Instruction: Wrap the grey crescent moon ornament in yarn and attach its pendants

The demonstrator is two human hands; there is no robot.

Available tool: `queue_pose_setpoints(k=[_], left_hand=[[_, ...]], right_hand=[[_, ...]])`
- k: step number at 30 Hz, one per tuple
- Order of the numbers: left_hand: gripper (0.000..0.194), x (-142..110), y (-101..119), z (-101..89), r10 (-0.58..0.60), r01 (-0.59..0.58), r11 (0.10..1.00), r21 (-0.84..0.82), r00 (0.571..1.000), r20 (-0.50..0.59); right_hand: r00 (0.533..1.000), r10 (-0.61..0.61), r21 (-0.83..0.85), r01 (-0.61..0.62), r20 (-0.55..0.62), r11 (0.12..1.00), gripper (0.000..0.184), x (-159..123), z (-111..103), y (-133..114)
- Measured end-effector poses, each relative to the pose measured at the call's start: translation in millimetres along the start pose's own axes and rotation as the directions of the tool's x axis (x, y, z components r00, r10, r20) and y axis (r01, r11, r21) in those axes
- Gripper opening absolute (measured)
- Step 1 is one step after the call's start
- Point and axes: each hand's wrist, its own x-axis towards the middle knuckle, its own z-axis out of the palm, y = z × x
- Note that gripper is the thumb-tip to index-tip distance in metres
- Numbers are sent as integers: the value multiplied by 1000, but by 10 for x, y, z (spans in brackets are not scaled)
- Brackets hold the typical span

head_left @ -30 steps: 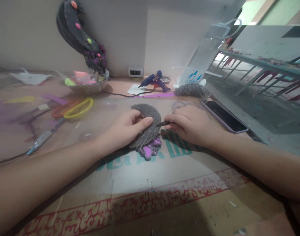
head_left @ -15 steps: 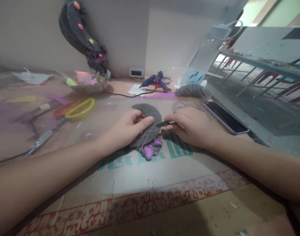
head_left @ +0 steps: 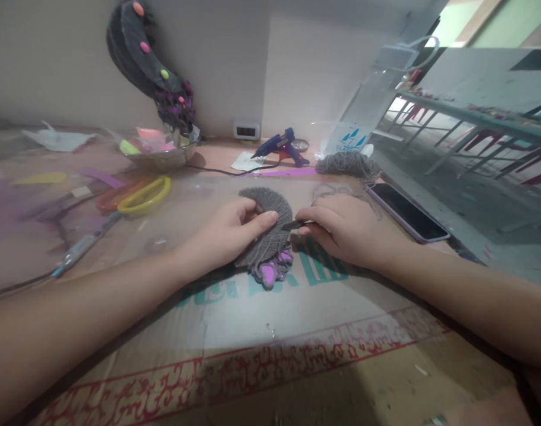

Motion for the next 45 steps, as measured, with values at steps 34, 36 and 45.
queue_pose_setpoints(k=[34,36,45], left_hand=[[32,-13,98,-6,-84,84,996,13,996,15],[32,-6,93,-9,-77,77,997,18,997,8],[32,-7,73,3,-54,54,998,19,999,5]], right_hand=[[993,103,29,-105,65,994,33,-35,-35,4],[992,110,37,-113,63,993,33,-37,-33,2],[987,117,53,-124,109,991,37,-22,-20,-30]])
